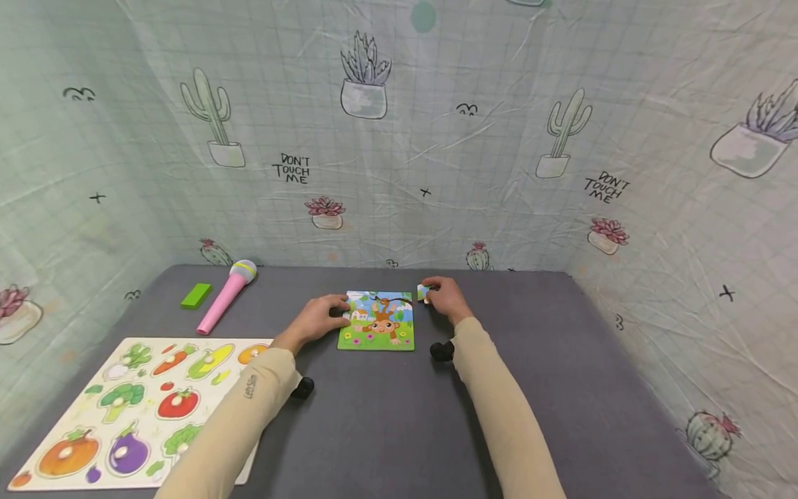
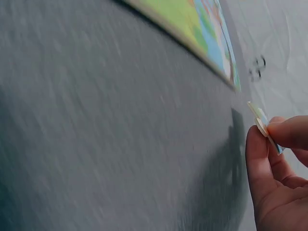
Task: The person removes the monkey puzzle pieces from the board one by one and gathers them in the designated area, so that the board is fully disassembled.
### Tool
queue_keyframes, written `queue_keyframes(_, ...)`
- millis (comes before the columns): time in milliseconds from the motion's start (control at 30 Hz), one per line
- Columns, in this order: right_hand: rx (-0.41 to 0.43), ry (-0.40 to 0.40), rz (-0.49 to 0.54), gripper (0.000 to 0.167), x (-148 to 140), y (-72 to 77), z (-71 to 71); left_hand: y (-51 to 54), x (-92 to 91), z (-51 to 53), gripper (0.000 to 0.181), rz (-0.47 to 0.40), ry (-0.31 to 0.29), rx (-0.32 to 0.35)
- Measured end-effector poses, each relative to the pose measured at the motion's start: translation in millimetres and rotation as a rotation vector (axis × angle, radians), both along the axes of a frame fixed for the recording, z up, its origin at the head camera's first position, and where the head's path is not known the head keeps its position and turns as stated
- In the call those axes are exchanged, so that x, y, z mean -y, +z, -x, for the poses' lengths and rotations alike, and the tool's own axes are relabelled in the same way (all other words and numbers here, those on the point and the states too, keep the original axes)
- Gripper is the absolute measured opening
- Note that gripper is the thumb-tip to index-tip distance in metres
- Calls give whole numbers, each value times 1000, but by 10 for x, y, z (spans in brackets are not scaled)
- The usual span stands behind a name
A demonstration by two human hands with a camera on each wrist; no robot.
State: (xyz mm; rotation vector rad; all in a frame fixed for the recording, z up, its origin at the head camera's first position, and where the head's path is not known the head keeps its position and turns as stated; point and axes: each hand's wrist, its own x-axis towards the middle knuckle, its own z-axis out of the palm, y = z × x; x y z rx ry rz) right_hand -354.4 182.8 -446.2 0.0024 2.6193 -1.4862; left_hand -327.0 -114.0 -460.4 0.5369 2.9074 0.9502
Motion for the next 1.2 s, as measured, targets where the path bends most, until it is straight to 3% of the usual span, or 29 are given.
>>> queue_keyframes(200,6,-37,-7,37,-205,-23,35,-16,-9,5,36,-11,8,6)
queue_keyframes(533,-24,7,-99,37,-239,-54,71,25,3,-17,37,2,-1,21)
queue_keyframes(800,-177,2,-327,37,-218,-110,95,18,12,19,37,13,3,34)
queue_keyframes(1033,-187,-3,-296,39,-237,-83,29,42,15,-3,36,-1,-13,35)
queue_keyframes(1200,-171,6,-331,40,-274,-73,-30,42,15,-20,34,4,-23,6)
